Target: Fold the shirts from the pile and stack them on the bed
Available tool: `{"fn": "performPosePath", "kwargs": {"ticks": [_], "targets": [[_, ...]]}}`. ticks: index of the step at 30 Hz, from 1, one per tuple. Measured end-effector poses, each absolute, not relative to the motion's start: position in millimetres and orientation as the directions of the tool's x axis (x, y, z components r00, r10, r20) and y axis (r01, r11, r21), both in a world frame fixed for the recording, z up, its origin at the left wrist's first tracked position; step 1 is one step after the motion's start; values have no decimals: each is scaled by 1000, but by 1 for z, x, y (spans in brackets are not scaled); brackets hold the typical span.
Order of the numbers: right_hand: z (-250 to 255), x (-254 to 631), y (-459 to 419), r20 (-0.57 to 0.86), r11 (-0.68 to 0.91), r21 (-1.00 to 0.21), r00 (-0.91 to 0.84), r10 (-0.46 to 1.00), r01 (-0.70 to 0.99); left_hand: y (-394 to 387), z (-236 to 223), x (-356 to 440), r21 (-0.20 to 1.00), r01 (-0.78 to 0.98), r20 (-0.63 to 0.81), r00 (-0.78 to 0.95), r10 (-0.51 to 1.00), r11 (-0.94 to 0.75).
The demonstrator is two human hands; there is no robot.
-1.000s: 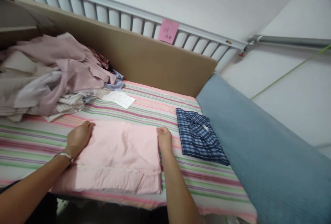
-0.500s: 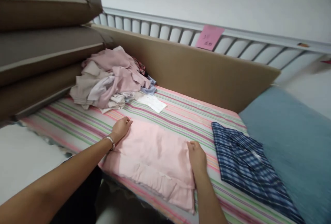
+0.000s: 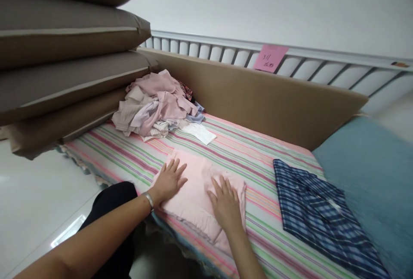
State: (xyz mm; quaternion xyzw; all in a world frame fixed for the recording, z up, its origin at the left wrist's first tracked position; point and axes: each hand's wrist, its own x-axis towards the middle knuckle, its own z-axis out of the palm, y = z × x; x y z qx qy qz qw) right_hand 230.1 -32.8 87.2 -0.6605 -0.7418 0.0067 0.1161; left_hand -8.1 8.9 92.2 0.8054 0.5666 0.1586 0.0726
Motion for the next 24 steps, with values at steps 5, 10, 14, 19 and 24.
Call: {"fn": "performPosePath", "kwargs": {"ticks": [5,10,14,19,24], "targets": [[96,235,-51,323,178,-173,-115,939,969,-2,97,-18,298,884,182,319,930,-361],[104,205,-92,319,464,-156,-400,859,872,-43,88,-51,286,749,227,553,802,-598],[91,191,-111,246,488,-124,-450,859,864,-64,78,-75,263,705,192,631,752,-659],[76,204,-113,253,425,-6,-410,876,905,-63,73,-79,242,748,196,587,786,-619],[77,215,-113,193,343,30,-343,919,939,-54,68,-78,209,766,252,558,791,-608]]}}
